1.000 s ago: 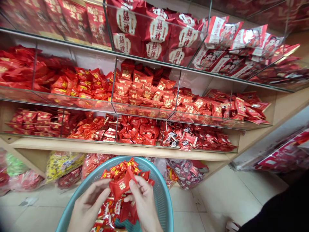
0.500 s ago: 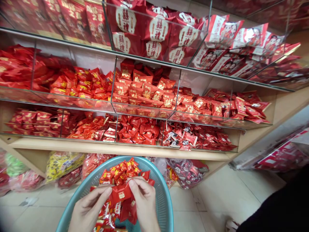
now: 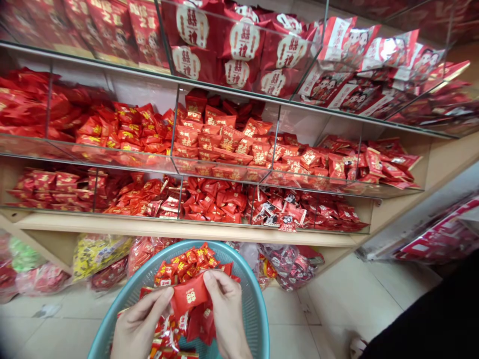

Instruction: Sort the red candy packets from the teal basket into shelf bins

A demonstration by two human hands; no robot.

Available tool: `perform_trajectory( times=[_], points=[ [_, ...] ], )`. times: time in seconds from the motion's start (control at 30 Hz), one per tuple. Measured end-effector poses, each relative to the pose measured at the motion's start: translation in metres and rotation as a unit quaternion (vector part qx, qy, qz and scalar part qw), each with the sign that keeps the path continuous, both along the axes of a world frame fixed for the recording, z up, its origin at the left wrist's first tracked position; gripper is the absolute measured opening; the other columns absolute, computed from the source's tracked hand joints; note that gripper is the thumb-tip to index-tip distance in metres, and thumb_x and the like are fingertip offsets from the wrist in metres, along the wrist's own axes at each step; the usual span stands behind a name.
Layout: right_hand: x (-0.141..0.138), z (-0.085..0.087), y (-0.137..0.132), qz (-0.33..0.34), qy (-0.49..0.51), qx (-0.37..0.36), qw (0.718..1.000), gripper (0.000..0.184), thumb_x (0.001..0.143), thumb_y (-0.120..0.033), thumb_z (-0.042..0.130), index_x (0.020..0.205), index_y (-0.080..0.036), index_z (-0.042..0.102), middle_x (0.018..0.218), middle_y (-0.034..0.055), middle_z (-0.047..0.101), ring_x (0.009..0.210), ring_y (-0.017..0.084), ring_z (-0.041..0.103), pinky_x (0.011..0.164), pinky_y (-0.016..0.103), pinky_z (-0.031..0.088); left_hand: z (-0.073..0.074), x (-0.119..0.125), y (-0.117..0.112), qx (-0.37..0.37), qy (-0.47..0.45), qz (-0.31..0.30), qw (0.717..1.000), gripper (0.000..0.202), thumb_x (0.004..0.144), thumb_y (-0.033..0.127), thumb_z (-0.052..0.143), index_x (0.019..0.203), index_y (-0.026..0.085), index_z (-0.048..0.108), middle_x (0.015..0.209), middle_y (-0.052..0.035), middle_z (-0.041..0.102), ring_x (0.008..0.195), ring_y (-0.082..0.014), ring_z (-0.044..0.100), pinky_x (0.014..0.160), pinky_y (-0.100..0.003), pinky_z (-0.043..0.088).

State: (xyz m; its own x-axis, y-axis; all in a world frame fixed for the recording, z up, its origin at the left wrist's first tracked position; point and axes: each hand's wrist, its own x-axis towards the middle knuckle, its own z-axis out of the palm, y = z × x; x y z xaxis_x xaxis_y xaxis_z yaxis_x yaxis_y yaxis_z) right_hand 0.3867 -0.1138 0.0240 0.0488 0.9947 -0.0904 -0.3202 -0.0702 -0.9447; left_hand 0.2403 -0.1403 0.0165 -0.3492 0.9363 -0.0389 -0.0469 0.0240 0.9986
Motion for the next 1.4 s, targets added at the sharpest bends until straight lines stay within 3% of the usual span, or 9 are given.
perform_trajectory(
  times=[0.17,0.37,0.53,0.67,0.87,1.03,1.17,1.27,1.4],
  points=[
    [0.003,-0.005,0.000,0.027,-0.008,-0.038,0.999,0.044,0.077,-0.051,0.062,0.107,-0.019,0.064,0.098,0.0079,0.067,0.090,0.021,0.060,0.078,0.033,0.048,-0.008,0.003,0.005,-0.057,-0.163,0.026,0.985,0.032,0.057,0.041,0.079,0.078,0.017,0.073,0.062,-0.0003,0.072,0.061,-0.0161,0.066,0.061,-0.021,0.055],
    [-0.018,-0.014,-0.011,0.082,0.041,-0.017,0.996,0.032,0.076,-0.044,0.066,0.097,-0.019,0.065,0.093,0.0054,0.068,0.088,0.019,0.061,0.086,0.034,0.046,-0.020,0.017,0.005,-0.095,-0.262,-0.010,0.960,0.037,0.050,0.039,0.084,0.075,0.015,0.071,0.069,-0.0018,0.074,0.071,-0.0210,0.072,0.069,-0.027,0.059],
    [-0.005,-0.012,-0.004,0.057,0.014,-0.016,0.998,0.027,0.078,-0.041,0.065,0.093,-0.018,0.064,0.089,0.0043,0.067,0.081,0.017,0.061,0.077,0.030,0.048,-0.023,0.016,0.001,-0.098,-0.217,-0.072,0.969,0.038,0.058,0.040,0.080,0.083,0.014,0.072,0.081,-0.0067,0.076,0.080,-0.0241,0.072,0.073,-0.029,0.059],
    [0.026,-0.015,0.008,0.055,-0.069,-0.009,0.996,0.032,0.078,-0.043,0.064,0.097,-0.018,0.065,0.093,0.0056,0.068,0.080,0.018,0.060,0.071,0.029,0.048,-0.022,-0.008,0.003,-0.078,-0.163,-0.031,0.983,0.037,0.065,0.043,0.074,0.091,0.017,0.071,0.095,-0.0062,0.075,0.091,-0.0237,0.069,0.082,-0.028,0.056],
    [0.049,-0.036,0.009,0.170,-0.174,0.011,0.970,0.028,0.077,-0.043,0.064,0.085,-0.016,0.067,0.084,0.0032,0.067,0.080,0.019,0.059,0.073,0.029,0.045,-0.024,-0.040,0.011,-0.064,-0.088,0.018,0.994,0.038,0.067,0.046,0.071,0.095,0.021,0.069,0.102,-0.0043,0.073,0.099,-0.0239,0.066,0.089,-0.031,0.052],
    [0.040,-0.046,-0.002,0.262,-0.222,-0.004,0.939,0.028,0.073,-0.044,0.068,0.081,-0.017,0.067,0.077,0.0003,0.063,0.070,0.014,0.054,0.065,0.025,0.042,-0.021,-0.028,0.012,-0.062,-0.004,-0.098,0.993,0.035,0.066,0.044,0.071,0.094,0.022,0.071,0.105,-0.0054,0.072,0.103,-0.0260,0.063,0.089,-0.033,0.051],
    [0.033,-0.044,-0.008,0.311,-0.206,-0.021,0.927,0.027,0.068,-0.042,0.072,0.075,-0.017,0.066,0.066,-0.0032,0.057,0.060,0.010,0.046,0.057,0.022,0.036,-0.023,-0.017,0.009,-0.064,0.024,-0.204,0.977,0.025,0.068,0.040,0.070,0.085,0.022,0.073,0.086,-0.0034,0.075,0.083,-0.0215,0.067,0.077,-0.028,0.052],
    [0.032,-0.040,-0.011,0.299,-0.175,-0.030,0.937,0.026,0.070,-0.041,0.071,0.075,-0.017,0.067,0.066,-0.0034,0.055,0.059,0.009,0.043,0.057,0.021,0.035,-0.025,-0.015,0.008,-0.065,0.021,-0.241,0.968,0.019,0.072,0.038,0.067,0.077,0.020,0.072,0.073,-0.0016,0.072,0.070,-0.0180,0.063,0.066,-0.024,0.049],
    [0.031,-0.039,-0.012,0.260,-0.138,-0.047,0.955,0.027,0.073,-0.044,0.068,0.083,-0.018,0.068,0.069,-0.0023,0.060,0.060,0.010,0.047,0.060,0.022,0.037,-0.027,-0.015,0.008,-0.060,0.014,-0.241,0.969,0.020,0.073,0.038,0.066,0.069,0.018,0.068,0.064,0.0004,0.064,0.063,-0.0144,0.055,0.061,-0.022,0.044]
  ],
)
